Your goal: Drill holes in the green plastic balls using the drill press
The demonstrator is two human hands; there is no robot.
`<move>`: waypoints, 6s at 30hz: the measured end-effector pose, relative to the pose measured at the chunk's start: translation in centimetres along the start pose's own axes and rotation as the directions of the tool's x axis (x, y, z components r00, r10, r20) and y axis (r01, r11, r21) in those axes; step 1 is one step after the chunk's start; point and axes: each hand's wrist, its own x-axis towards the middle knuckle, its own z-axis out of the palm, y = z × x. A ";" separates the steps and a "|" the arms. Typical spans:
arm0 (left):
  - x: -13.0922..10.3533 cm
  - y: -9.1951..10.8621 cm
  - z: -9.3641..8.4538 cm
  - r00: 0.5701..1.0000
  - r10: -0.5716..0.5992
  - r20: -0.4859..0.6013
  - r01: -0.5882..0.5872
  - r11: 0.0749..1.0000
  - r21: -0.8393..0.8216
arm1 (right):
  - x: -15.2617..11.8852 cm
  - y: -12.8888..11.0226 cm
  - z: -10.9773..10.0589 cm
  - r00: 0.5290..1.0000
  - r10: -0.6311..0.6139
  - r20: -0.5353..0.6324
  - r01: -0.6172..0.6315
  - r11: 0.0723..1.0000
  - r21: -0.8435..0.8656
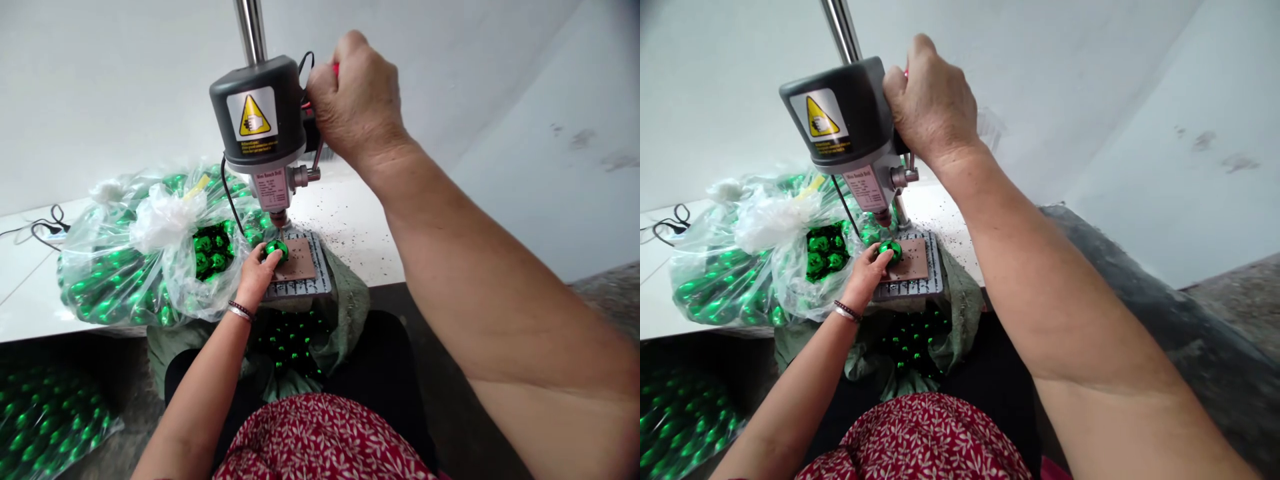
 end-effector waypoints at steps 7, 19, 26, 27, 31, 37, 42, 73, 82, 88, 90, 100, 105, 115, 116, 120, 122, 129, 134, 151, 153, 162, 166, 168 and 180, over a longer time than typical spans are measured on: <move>-0.6 1.6 0.0 0.998 0.046 0.047 -0.054 0.985 0.165 | -0.2 0.0 0.1 1.000 -0.015 0.015 0.015 1.000 -0.002; -0.4 2.4 0.5 0.992 0.043 0.118 -0.078 0.949 0.307 | -0.3 -0.1 0.0 1.000 -0.011 0.010 0.012 1.000 -0.013; -0.6 1.8 0.8 0.993 0.048 0.110 -0.077 0.959 0.274 | -1.4 0.2 -0.2 1.000 0.000 -0.029 0.000 1.000 -0.008; -0.6 1.7 0.8 0.992 0.050 0.113 -0.079 0.959 0.274 | -1.8 0.3 -0.3 0.999 -0.007 -0.043 0.007 1.000 -0.001; -0.7 1.5 0.8 0.991 0.053 0.123 -0.086 0.957 0.278 | -4.0 1.0 -0.2 0.978 -0.097 -0.185 0.113 0.991 0.077; -0.8 1.4 0.8 0.990 0.070 0.122 -0.096 0.970 0.223 | -7.0 2.3 0.1 0.920 -0.238 -0.311 0.267 0.962 0.057; -0.8 1.4 0.9 0.990 0.079 0.116 -0.102 0.972 0.211 | -8.3 2.7 0.4 0.905 -0.259 -0.338 0.286 0.958 0.032; -1.0 1.3 0.8 0.985 0.105 0.135 -0.138 0.954 0.266 | -13.6 6.2 5.2 0.848 -0.250 -0.468 0.302 0.953 0.038; -1.0 1.5 0.8 0.989 0.054 0.134 -0.096 0.939 0.329 | -9.8 3.6 2.8 0.912 -0.143 -0.383 0.231 0.953 0.194; -3.1 1.3 0.2 0.976 0.201 0.089 -0.215 0.954 0.206 | -5.6 1.3 0.9 0.944 -0.066 -0.322 0.133 0.973 0.189; -4.7 1.3 -0.8 0.960 0.256 0.113 -0.275 0.938 0.212 | -5.6 1.2 0.9 0.945 -0.060 -0.320 0.122 0.977 0.176; -11.0 0.7 -6.3 0.949 0.248 0.193 -0.299 0.905 0.304 | -6.1 1.2 1.0 0.936 -0.070 -0.345 0.147 0.968 0.203; -11.7 -0.2 -6.6 0.935 0.300 0.190 -0.350 0.868 0.353 | -6.2 1.2 1.0 0.942 -0.038 -0.333 0.119 0.967 0.226; -4.6 3.1 -9.0 0.898 0.440 0.011 -0.288 0.569 0.770 | -6.2 1.6 1.2 0.932 -0.072 -0.355 0.148 0.970 0.194; -3.4 3.6 -9.4 0.920 0.389 0.036 -0.245 0.501 0.830 | -6.2 1.7 1.3 0.927 -0.083 -0.365 0.161 0.969 0.188; -0.5 5.0 -10.8 0.986 0.146 0.079 -0.109 0.217 0.970 | -6.2 2.2 1.6 0.900 -0.151 -0.408 0.231 0.961 0.154; -0.2 5.1 -11.5 0.992 0.089 0.084 -0.096 0.136 0.986 | -6.2 2.4 1.7 0.900 -0.167 -0.402 0.241 0.960 0.141; 0.0 4.5 -13.0 0.997 0.074 0.038 -0.056 0.257 0.965 | -6.1 2.2 1.6 0.911 -0.138 -0.388 0.224 0.957 0.187; -2.0 5.3 -10.7 0.969 0.159 0.191 -0.212 0.930 0.300 | -6.1 1.9 1.4 0.941 -0.095 -0.325 0.182 0.951 0.249; -2.9 1.7 -2.9 0.978 -0.090 0.188 0.128 0.972 -0.198 | -5.6 2.9 2.0 0.941 -0.167 -0.294 0.268 0.899 0.346; -3.0 1.8 -2.8 0.987 -0.043 0.157 0.059 0.993 -0.098 | -5.6 3.1 2.1 0.945 -0.164 -0.283 0.259 0.903 0.341; -2.5 1.2 -2.4 0.967 0.227 0.115 -0.251 0.926 0.281 | -5.7 2.5 1.7 0.950 -0.151 -0.274 0.241 0.912 0.333; -1.9 0.9 -2.0 0.976 0.196 0.097 -0.218 0.916 0.338 | -5.8 2.1 1.4 0.958 -0.106 -0.267 0.192 0.928 0.320; -1.6 0.8 -1.8 0.980 0.178 0.092 -0.199 0.915 0.349 | -5.8 2.0 1.3 0.961 -0.099 -0.256 0.181 0.930 0.320; -0.5 1.1 -0.5 0.963 0.227 0.143 -0.266 0.885 0.383 | -5.8 1.4 0.6 0.974 -0.061 -0.216 0.119 0.956 0.267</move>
